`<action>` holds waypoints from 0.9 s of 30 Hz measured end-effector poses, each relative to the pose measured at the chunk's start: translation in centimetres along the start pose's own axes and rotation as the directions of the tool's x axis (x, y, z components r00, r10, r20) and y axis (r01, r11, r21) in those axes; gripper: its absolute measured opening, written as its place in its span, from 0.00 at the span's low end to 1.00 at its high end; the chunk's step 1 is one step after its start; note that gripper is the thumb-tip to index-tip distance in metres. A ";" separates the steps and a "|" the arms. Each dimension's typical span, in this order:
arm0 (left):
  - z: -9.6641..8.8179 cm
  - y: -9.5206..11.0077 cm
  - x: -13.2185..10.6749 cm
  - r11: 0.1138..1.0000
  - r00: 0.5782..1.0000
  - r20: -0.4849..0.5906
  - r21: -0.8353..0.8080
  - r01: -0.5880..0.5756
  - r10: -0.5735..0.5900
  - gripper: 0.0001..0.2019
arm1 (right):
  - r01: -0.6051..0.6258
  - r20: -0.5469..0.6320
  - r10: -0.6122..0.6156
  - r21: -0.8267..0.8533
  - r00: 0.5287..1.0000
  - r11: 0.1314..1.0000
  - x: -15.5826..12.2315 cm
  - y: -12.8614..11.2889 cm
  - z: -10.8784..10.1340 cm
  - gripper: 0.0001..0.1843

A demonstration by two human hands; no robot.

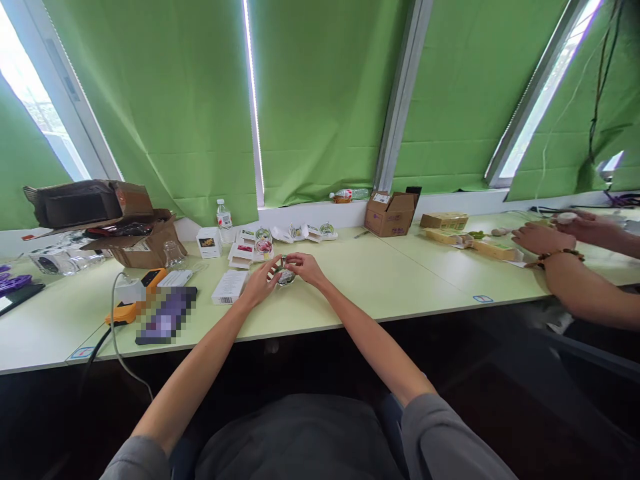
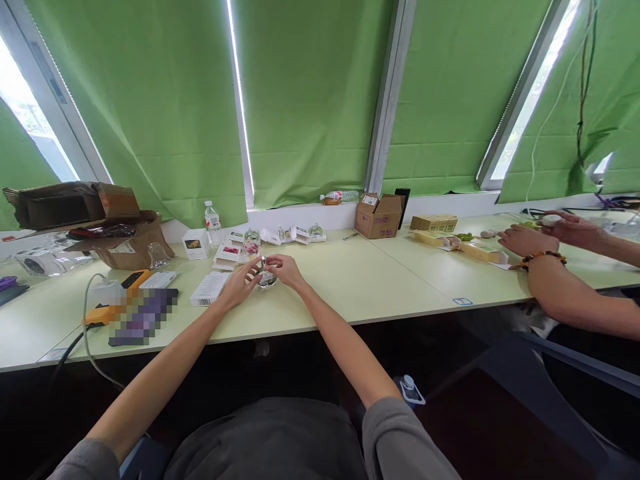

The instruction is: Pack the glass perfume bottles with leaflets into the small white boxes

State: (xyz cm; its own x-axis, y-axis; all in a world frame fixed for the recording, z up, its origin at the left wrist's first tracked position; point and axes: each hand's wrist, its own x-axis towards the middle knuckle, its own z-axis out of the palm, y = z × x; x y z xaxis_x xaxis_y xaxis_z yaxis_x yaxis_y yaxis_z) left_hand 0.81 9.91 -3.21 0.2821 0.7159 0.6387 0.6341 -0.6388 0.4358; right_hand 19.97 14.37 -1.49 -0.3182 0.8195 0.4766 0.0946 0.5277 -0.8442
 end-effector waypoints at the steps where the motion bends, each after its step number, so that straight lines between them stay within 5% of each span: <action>1: 0.0 0.0 0.0 1.000 1.000 0.002 -0.002 -0.002 0.002 0.27 | -0.001 0.000 0.001 -0.001 1.000 1.000 0.0 0.0 0.0 0.18; 27: -0.1 -0.1 0.1 1.000 1.000 0.006 0.008 -0.010 0.010 0.27 | 0.004 -0.011 -0.005 -0.070 1.000 0.998 0.2 0.2 0.1 0.17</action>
State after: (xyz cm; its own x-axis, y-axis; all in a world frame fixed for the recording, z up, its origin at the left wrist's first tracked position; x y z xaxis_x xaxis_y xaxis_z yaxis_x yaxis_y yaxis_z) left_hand 0.70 10.01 -3.14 0.2929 0.7111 0.6392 0.6370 -0.6437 0.4242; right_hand 19.79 14.62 -1.56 -0.3082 0.8193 0.4835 0.1589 0.5455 -0.8229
